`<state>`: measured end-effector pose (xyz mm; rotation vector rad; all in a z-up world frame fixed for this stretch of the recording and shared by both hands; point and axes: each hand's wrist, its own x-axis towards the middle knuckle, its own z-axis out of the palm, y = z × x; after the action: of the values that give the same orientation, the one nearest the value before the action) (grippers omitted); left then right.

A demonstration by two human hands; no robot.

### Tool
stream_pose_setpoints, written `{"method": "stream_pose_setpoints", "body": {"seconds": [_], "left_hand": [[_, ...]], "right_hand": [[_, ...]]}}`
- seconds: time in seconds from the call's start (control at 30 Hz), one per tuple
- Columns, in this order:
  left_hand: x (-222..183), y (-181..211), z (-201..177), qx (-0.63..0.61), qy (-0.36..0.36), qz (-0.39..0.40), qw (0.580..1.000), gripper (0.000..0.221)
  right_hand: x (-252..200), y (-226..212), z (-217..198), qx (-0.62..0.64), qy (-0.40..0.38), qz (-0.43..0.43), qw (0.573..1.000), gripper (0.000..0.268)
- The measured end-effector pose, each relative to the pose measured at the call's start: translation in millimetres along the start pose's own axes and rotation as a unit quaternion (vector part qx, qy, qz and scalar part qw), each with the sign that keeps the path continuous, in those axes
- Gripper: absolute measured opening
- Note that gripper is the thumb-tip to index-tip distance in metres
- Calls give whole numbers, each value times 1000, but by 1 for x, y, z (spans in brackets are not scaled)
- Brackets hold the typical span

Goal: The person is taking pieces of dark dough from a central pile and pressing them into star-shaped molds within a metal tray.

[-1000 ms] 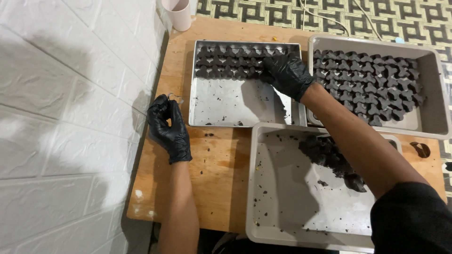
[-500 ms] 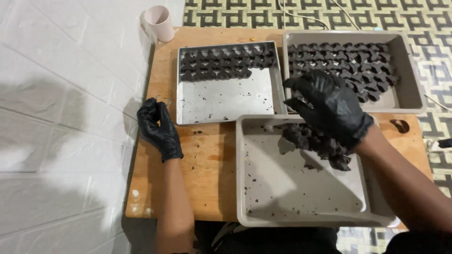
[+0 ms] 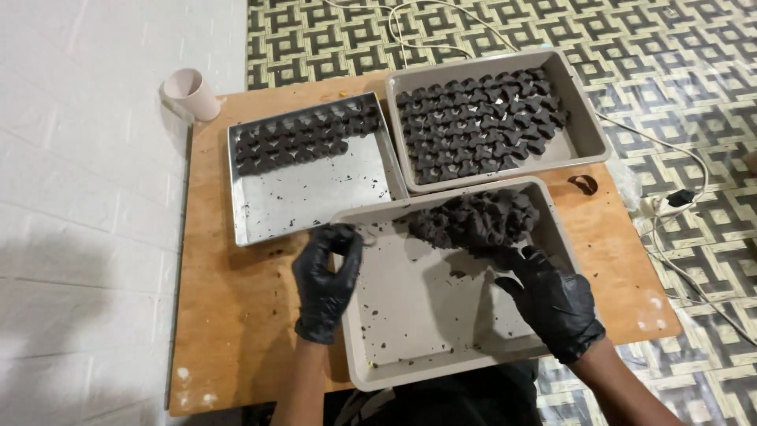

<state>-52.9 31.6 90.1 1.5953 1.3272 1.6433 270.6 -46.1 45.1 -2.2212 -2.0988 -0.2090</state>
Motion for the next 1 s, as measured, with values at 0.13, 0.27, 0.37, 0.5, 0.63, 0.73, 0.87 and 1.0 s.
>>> {"method": "stream_pose_setpoints", "body": {"seconds": [0.13, 0.27, 0.37, 0.5, 0.63, 0.73, 0.87, 1.0], "left_hand": [[-11, 18, 26, 20, -117, 40, 992, 14], [-24, 14, 39, 90, -190, 34, 977, 19], [-30, 6, 47, 73, -196, 3, 978, 22], [-29, -6, 50, 53, -186, -31, 981, 23], [-28, -16, 48, 62, -176, -43, 981, 19], [-35, -21, 45, 76, -199, -66, 975, 20], [-38, -28, 50, 52, -232, -67, 969, 23], [-33, -16, 48, 48, -265, -39, 962, 25]], "right_hand": [[8, 1, 42, 62, 36, -50, 996, 48], [4, 6, 86, 150, 21, 37, 988, 52], [2, -2, 76, 150, 113, -103, 977, 45], [12, -58, -2, 257, -6, -17, 966, 24], [9, -50, 53, 489, -99, -46, 865, 29], [5, -55, 12, 453, -113, 2, 884, 27], [30, -25, -20, 328, -124, -120, 929, 24], [28, -34, -58, 623, -224, 85, 744, 29]]}}
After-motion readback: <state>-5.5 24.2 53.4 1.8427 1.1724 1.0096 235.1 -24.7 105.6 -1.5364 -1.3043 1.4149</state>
